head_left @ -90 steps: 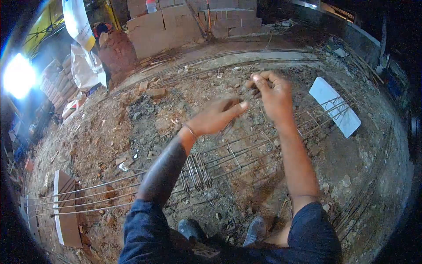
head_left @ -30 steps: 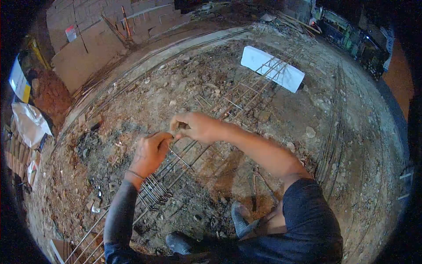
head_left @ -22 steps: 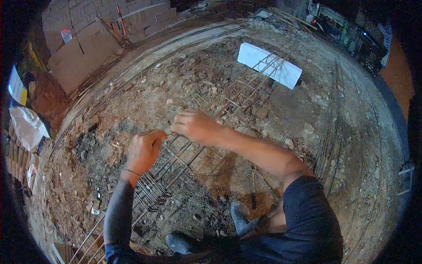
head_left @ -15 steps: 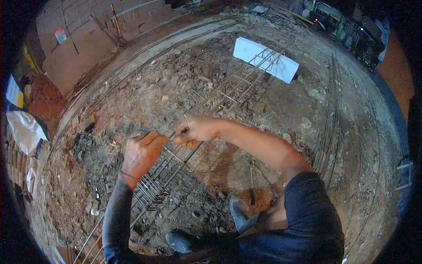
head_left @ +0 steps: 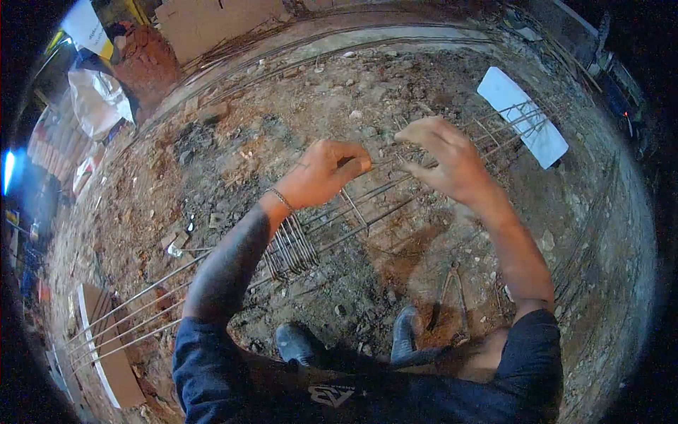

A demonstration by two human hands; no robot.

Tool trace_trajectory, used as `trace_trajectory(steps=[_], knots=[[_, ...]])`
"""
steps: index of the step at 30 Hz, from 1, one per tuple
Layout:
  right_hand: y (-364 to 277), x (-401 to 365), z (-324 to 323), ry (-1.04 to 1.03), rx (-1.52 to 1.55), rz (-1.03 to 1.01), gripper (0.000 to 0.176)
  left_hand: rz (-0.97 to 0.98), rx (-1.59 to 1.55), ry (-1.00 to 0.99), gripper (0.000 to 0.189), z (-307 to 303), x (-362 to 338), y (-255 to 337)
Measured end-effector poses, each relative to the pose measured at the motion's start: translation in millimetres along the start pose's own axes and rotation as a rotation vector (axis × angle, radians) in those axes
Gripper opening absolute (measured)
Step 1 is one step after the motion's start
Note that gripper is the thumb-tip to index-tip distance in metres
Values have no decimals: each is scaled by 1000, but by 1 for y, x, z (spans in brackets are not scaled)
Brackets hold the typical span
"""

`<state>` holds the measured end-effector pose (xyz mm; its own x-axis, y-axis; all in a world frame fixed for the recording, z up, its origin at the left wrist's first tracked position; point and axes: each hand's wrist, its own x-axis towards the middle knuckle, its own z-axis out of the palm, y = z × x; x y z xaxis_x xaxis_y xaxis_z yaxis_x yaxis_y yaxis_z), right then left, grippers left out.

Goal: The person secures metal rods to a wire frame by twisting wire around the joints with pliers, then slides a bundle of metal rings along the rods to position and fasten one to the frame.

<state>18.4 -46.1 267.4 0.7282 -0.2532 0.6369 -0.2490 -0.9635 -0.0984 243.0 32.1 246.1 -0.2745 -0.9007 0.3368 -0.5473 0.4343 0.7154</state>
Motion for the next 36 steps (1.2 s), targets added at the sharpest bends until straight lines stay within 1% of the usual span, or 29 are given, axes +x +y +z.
trace_trajectory(steps=[2, 3, 5, 6, 8, 10, 12, 13, 15, 16, 18, 19, 20, 21, 22, 23, 24, 26, 27, 28, 30, 31, 33, 35, 36], knots=[[0, 0, -3, 4, -29, -59, 36, 5, 17, -11, 18, -1, 1, 1], [-1, 0, -2, 4, -29, -57, 36, 9, 34, -23, 17, 0, 2, 2], [-7, 1, 2, 14, -87, -235, 26, 17, 11, -26, 17, 3, 3, -3], [-8, 2, 5, 13, -86, -233, 26, 24, -12, -27, 17, 4, 3, -4], [-7, 2, 12, 5, -137, -284, 17, 48, 19, -16, 17, 2, 4, -1], [-5, 1, 17, 4, -124, -281, 15, 68, 52, -2, 16, 1, 2, -1], [-7, 2, 19, 3, -112, -278, 14, 133, 332, 2, 14, 1, 1, -3], [-11, 2, 19, -22, -119, -242, 13, 131, 334, 3, 14, 0, 0, 0], [-14, 2, 20, -47, -125, -204, 13, 105, 465, -10, 11, -2, 0, 7], [-15, 2, 20, -47, -120, -209, 14, 104, 466, -10, 11, -2, -1, 7], [-15, 2, 21, -48, -113, -214, 14, 171, 446, 20, 8, -3, -2, 7], [-15, 1, 22, -139, -136, -182, 17, 168, 445, 21, 8, -1, -2, 6], [-13, 0, 22, -230, -158, -150, 21, 199, 530, -5, 8, 1, -3, 5], [-8, -3, 27, -233, -156, -150, 21, 230, 614, -32, 7, 3, -3, 5], [-1, -6, 32, -284, -52, -84, 22, 228, 611, -33, 7, 7, -5, 7], [5, -8, 34, -334, 54, -14, 24, 273, 615, -18, 4, 11, -8, 11], [13, -10, 31, -334, 56, -11, 24, 318, 620, -2, 3, 15, -10, 14], [16, -2, 13, -653, 529, 225, 29, 322, 585, -13, 4, 20, -10, 15], [12, 0, 6, -747, 581, 425, 31, 325, 549, -20, 5, 21, -9, 16], [12, -1, 7, -745, 581, 425, 31, 326, 551, -22, 5, 22, -8, 17], [13, -2, 10, -646, 570, 314, 32, 289, 349, 15, 9, 22, -5, 19], [12, -1, 8, -647, 568, 314, 32, 290, 349, 17, 9, 23, -4, 19], [6, 3, 4, -503, 510, 250, 31, 163, 284, 51, 12, 25, -2, 20], [10, 5, -1, -331, 350, 186, 28, 171, 270, 63, 11, 20, 2, 17], [13, 2, -6, -188, 265, 162, 31, 172, 256, 72, 11, 20, 4, 15]])
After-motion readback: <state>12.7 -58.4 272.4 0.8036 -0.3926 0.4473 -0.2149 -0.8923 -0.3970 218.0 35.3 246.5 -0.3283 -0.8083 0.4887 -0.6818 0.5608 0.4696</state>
